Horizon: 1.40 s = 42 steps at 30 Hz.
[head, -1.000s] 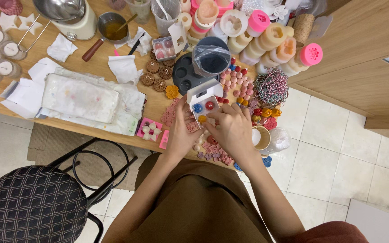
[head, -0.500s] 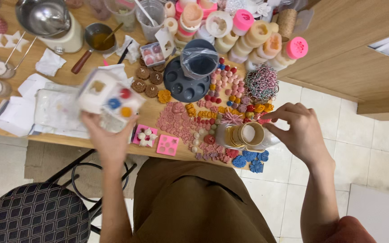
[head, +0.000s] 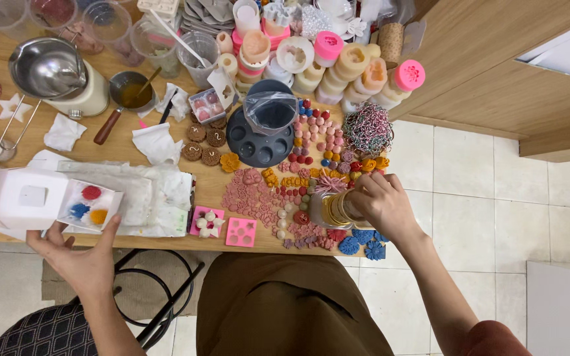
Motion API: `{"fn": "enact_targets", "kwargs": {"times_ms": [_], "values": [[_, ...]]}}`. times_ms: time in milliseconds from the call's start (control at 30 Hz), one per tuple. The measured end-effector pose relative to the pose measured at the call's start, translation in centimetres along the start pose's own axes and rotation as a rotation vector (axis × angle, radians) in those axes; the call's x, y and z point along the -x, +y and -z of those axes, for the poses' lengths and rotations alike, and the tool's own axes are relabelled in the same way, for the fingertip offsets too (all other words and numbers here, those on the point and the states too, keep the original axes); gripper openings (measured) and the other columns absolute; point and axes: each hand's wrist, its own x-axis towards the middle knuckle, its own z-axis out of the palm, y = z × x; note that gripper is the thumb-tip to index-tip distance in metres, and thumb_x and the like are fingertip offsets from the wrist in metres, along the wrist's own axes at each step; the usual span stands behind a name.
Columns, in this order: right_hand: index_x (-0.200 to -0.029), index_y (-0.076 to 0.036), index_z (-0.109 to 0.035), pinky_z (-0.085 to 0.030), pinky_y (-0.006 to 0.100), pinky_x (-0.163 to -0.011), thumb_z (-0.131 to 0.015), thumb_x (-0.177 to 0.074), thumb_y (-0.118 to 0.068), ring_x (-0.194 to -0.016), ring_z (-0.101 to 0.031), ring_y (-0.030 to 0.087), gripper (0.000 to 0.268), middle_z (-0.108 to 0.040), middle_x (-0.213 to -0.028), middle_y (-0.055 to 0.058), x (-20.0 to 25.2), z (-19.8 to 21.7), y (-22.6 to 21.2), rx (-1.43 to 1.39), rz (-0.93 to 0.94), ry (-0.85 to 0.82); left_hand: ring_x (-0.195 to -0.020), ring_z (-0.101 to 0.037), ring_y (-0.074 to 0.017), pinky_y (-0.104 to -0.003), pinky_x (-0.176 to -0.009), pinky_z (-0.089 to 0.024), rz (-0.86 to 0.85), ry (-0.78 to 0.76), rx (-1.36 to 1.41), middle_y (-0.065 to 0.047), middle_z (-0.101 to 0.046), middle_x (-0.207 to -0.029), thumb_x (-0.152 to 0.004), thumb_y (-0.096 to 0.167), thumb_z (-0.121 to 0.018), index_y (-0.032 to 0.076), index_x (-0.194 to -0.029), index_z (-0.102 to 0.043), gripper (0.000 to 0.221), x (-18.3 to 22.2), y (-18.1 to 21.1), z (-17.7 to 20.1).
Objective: The person assembles a white cardboard gift box, places various small decorative candles inside, and folds the lid to close it.
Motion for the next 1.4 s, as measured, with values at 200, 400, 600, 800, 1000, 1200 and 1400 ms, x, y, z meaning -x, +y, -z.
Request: {"fn": "enact_targets", "kwargs": {"times_ms": [200, 400, 600, 800, 1000, 1200, 1400], "values": [[-0.084, -0.017, -0.076, -0.043, 0.036, -0.077, -0.081, -0.062, -0.018, -0.087, -0.060, 0.017, 0.022, -0.063, -0.091, -0.003, 0.3, 1.0, 0.5, -0.060, -0.003, 0.057, -0.142, -0.051, -0.0319, -0.046, -0.113, -0.041, -0.063, -0.064, 0.083, -0.027, -0.048, -0.150, -0.087, 0.016, -0.097, -0.004, -0.156, -0.020, 0.106, 0.5, 4.2, -2.0], [-0.084, -0.013, -0.075, -0.045, 0.036, -0.075, -0.084, -0.074, -0.016, -0.085, -0.061, 0.020, 0.014, -0.068, -0.093, -0.002, 1.1, 3.4, 1.6, -0.161, -0.064, 0.100, -0.142, -0.053, -0.0296, -0.044, -0.110, -0.041, -0.061, -0.130, 0.155, -0.023, -0.056, -0.150, -0.082, 0.016, -0.095, -0.002, -0.153, -0.024, 0.101, 1.7, 8.3, -4.5], [-0.093, -0.005, -0.070, -0.053, 0.031, -0.078, -0.077, -0.080, -0.003, -0.086, -0.068, 0.017, 0.015, -0.075, -0.099, 0.002, 2.3, 5.6, 2.8, -0.554, -0.328, 0.130, -0.141, -0.054, -0.0282, -0.042, -0.105, -0.042, -0.071, -0.102, 0.158, -0.021, -0.054, -0.151, -0.081, 0.017, -0.095, -0.001, -0.156, -0.025, 0.104, 3.4, 10.1, -5.5], [-0.102, 0.000, -0.066, -0.055, 0.030, -0.082, -0.074, -0.089, -0.001, -0.089, -0.066, 0.011, 0.015, -0.072, -0.097, 0.005, 2.5, 5.8, 1.3, -1.086, -0.450, 0.136, -0.142, -0.056, -0.0287, -0.043, -0.108, -0.043, -0.151, -0.102, 0.167, -0.021, -0.055, -0.150, -0.083, 0.018, -0.097, -0.003, -0.154, -0.026, 0.102, 0.6, 8.5, -4.8], [-0.105, 0.003, -0.072, -0.057, 0.029, -0.086, -0.066, -0.090, 0.007, -0.100, -0.069, 0.016, 0.018, -0.069, -0.109, 0.008, -0.2, 5.1, -6.7, -1.349, -0.237, -0.169, -0.136, -0.062, -0.0298, -0.040, -0.103, -0.050, -0.198, -0.171, 0.091, -0.022, -0.063, -0.142, -0.084, 0.022, -0.098, -0.004, -0.152, -0.027, 0.102, -3.8, 6.2, -4.1], [-0.115, 0.001, -0.068, -0.056, 0.026, -0.088, -0.064, -0.096, 0.005, -0.101, -0.069, 0.013, 0.020, -0.067, -0.111, 0.005, -6.3, 1.2, -16.4, -1.665, -0.365, -0.367, -0.131, -0.061, -0.0313, -0.041, -0.111, -0.047, -0.125, -0.267, 0.174, -0.025, -0.061, -0.139, -0.078, 0.019, -0.095, -0.006, -0.155, -0.024, 0.107, -4.4, 3.5, -0.6], [-0.117, 0.000, -0.065, -0.056, 0.024, -0.076, -0.069, -0.093, 0.002, -0.090, -0.069, 0.009, 0.024, -0.068, -0.107, 0.003, -13.3, -4.2, -21.8, -1.671, -0.546, -0.310, -0.133, -0.058, -0.0358, -0.043, -0.113, -0.043, -0.175, -0.257, 0.248, -0.027, -0.054, -0.143, -0.075, 0.018, -0.095, -0.007, -0.152, -0.029, 0.105, -4.6, 0.9, -1.4]]}}
